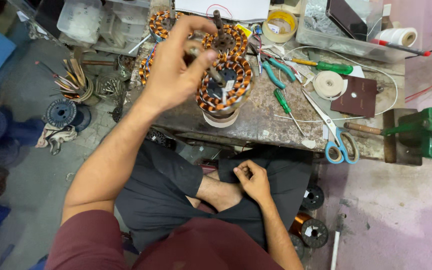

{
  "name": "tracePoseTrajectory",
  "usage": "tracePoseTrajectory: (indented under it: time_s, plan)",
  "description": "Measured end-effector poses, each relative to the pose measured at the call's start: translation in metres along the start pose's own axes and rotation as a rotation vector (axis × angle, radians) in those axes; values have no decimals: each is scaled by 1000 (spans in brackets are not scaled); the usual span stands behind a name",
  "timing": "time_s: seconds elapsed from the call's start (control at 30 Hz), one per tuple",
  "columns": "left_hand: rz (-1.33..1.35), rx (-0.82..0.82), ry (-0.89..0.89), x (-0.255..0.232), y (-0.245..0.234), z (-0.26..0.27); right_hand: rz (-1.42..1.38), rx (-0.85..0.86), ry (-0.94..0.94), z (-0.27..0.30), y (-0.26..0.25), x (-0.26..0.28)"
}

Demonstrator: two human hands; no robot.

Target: The person is winding copper wire onto motor stators. They use a tool to guide the wire through slots, tie off sections with white string, and trim excess string with scissors.

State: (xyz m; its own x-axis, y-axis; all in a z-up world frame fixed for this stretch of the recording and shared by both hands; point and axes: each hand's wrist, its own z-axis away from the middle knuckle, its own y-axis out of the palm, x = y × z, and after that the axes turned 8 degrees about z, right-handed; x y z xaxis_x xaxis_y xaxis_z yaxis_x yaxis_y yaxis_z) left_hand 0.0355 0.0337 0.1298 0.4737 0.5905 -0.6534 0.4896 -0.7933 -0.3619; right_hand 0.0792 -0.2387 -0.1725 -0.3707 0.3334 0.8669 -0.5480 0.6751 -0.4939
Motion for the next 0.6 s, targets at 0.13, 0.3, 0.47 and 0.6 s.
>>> tracePoseTrajectory:
  time_s: [0.13,0.3,0.47,0.6]
  plan:
    - [246,12,-168,2,-12,5,-26,-10,-17,-2,0,1]
    - [421,81,-218,-1,-18,7,-36,3,17,0,-1,3]
    - [564,157,-214,1,-16,10,-30,10,23,-1,-2,5]
    - [612,164,-197,6,-15,9,-51,-5,-12,-1,-3,3]
